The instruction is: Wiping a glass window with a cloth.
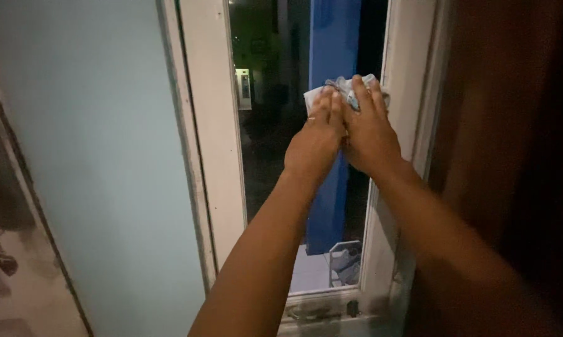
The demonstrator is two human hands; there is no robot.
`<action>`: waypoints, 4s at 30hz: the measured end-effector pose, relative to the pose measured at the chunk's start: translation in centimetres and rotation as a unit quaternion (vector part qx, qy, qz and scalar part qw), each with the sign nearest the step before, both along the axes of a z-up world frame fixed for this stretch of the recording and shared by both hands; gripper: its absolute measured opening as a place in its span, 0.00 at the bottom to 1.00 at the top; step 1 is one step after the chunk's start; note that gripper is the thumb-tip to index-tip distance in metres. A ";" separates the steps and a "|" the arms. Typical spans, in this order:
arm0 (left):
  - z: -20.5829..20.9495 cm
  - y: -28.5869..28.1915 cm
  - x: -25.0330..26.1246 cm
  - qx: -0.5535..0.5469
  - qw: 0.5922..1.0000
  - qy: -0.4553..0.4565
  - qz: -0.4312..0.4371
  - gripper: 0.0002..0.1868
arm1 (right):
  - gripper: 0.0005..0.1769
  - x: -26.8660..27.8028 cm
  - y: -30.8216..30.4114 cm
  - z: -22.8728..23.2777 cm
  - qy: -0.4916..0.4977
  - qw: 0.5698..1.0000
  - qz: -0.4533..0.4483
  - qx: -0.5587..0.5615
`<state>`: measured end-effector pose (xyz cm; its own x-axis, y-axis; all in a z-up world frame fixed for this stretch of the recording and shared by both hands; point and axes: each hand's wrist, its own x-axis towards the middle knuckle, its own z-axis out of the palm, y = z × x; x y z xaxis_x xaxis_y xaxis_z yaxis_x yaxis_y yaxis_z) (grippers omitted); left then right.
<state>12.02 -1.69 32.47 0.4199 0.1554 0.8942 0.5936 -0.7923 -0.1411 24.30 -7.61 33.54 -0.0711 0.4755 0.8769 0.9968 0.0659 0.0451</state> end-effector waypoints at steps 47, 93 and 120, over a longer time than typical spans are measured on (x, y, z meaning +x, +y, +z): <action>-3.4 4.5 -5.6 0.135 0.986 -0.011 0.099 0.33 | 0.46 -5.0 4.6 -2.9 -0.146 0.976 0.106 0.119; -0.5 8.3 -6.2 0.139 0.980 -0.030 0.138 0.33 | 0.48 -8.6 4.4 0.4 -0.055 0.988 0.096 0.108; -26.4 4.7 -10.0 0.121 0.979 0.085 0.140 0.34 | 0.47 -8.2 3.0 -24.6 -0.072 0.996 0.056 -0.001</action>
<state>2.01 2.98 6.03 0.5369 0.0785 0.8400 0.7349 -0.5325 -0.4200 16.12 -4.62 8.97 -0.2493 0.4592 0.8526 0.9662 0.1775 0.1869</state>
